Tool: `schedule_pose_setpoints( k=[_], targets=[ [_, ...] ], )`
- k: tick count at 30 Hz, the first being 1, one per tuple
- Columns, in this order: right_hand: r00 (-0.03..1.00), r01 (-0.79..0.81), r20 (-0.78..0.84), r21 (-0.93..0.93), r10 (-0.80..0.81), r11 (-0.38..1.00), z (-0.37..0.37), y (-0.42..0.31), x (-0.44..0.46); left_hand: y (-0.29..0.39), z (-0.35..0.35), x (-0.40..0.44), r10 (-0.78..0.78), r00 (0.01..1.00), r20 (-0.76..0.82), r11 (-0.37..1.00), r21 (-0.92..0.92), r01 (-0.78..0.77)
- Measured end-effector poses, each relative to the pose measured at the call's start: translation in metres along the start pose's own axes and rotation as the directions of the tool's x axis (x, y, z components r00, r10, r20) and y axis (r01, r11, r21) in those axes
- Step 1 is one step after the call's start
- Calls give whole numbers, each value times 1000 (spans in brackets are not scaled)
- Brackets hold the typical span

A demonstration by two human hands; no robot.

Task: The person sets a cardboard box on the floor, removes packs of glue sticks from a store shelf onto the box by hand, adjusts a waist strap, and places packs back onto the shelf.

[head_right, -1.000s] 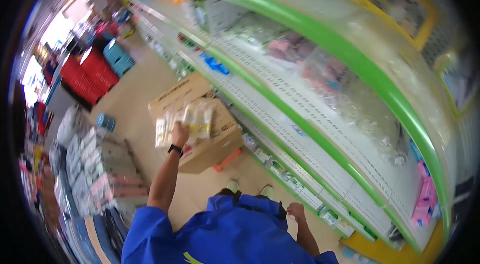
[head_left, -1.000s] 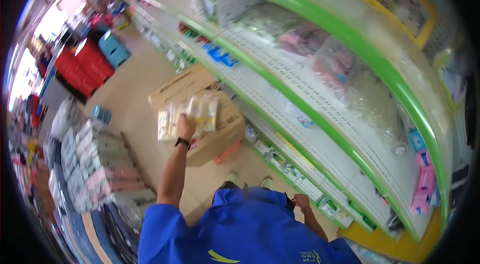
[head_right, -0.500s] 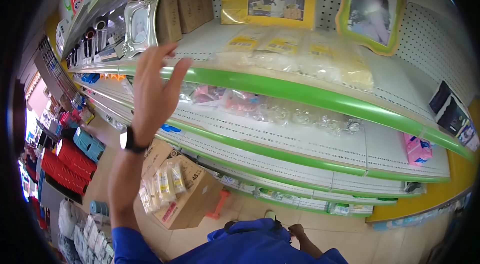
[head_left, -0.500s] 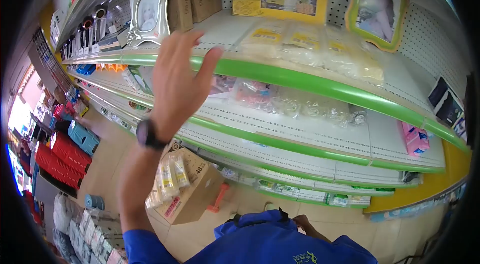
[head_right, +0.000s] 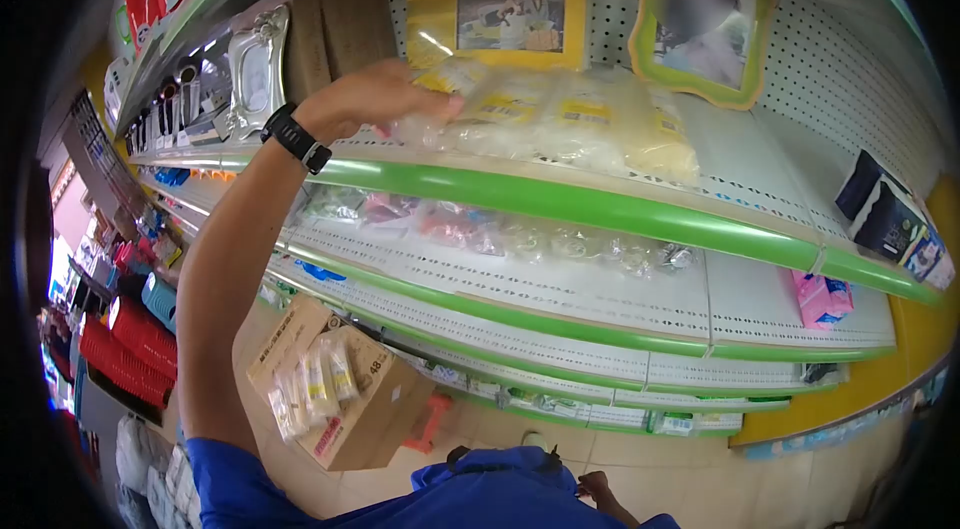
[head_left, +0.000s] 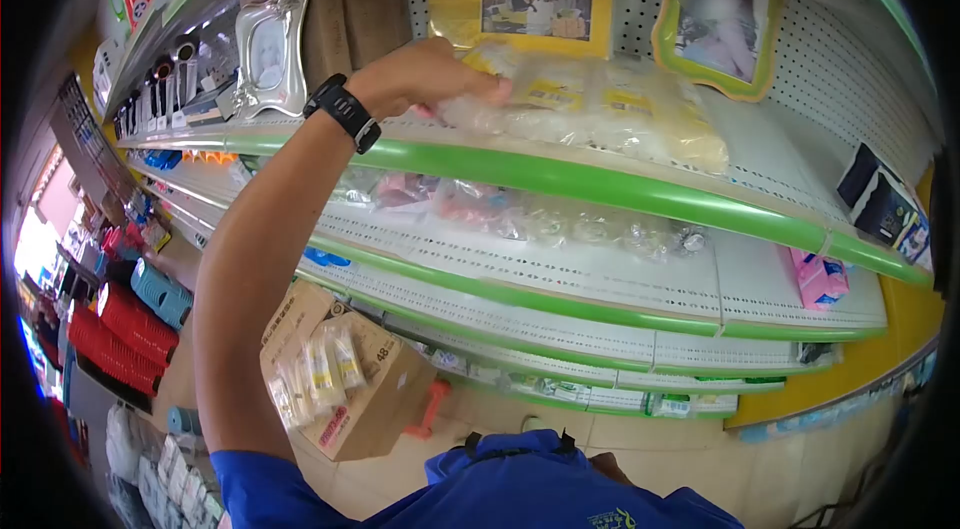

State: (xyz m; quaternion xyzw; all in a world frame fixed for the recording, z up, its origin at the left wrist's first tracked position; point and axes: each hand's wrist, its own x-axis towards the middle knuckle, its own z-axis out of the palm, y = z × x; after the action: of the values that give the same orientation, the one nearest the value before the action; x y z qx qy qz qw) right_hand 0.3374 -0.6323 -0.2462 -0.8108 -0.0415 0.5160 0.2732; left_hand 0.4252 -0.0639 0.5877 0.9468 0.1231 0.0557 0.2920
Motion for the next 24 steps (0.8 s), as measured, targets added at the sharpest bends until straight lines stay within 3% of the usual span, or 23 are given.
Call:
schedule_pose_setpoints(
  k=[2, 6, 7, 9, 12, 13, 15, 16, 17, 18, 19, 20, 21, 22, 24],
  targets=[
    [1000, -19, 7, -27, 19, 999, -6, -1, -14, -2, 1, -8, 10, 995, -96, 995, -93, -19],
    [982, 186, -13, -180, -191, 966, -28, -24, -23, -9, -10, -64, 9, 903, -430, 960, -249, -128],
    [970, 236, -17, -194, -244, 952, -34, -32, -25, -21, -11, -80, -62, 856, -513, 924, -353, -145],
    [963, 261, -39, -90, -265, 961, -47, -55, -29, -59, -12, -123, -22, 754, -657, 840, -421, -342],
    [986, 160, -21, 360, -163, 919, -53, -95, -33, -97, 18, -206, -256, 621, -740, 642, -611, -463],
    [991, 116, 1, 495, -134, 861, -54, -110, -35, -128, 29, -234, -308, 602, -737, 653, -624, -430],
    [998, 56, -50, 470, -36, 881, -52, -171, -72, -196, 70, -286, -460, 535, -709, 686, -666, -293],
    [998, 61, -29, 408, -54, 911, -48, -171, -67, -223, 91, -306, -549, 476, -687, 698, -690, -191],
    [998, 68, -7, 345, -70, 936, -45, -170, -57, -256, 113, -329, -637, 437, -634, 728, -681, 74],
    [996, 76, 15, 278, -84, 958, -42, -171, -53, -293, 142, -345, -668, 381, -639, 723, -680, 127],
    [942, 335, -1, -67, -336, 940, -39, -163, -44, -345, 178, -365, -711, 317, -627, 699, -679, 224],
    [824, 542, 74, -394, -562, 743, -36, -151, -33, -370, 205, -377, -776, 275, -568, 628, -733, 260],
    [660, 655, 227, -641, -716, 401, -37, -147, -26, -397, 230, -391, -870, 216, -444, 487, -842, 233],
    [774, 545, 236, -719, -587, 430, -33, -158, -32, -415, 253, -400, -893, 129, -430, 449, -866, 221],
    [673, 648, 229, -642, -703, 410, -32, -151, -17, -442, 280, -412, -876, 114, -469, 476, -802, 362]
  ],
)
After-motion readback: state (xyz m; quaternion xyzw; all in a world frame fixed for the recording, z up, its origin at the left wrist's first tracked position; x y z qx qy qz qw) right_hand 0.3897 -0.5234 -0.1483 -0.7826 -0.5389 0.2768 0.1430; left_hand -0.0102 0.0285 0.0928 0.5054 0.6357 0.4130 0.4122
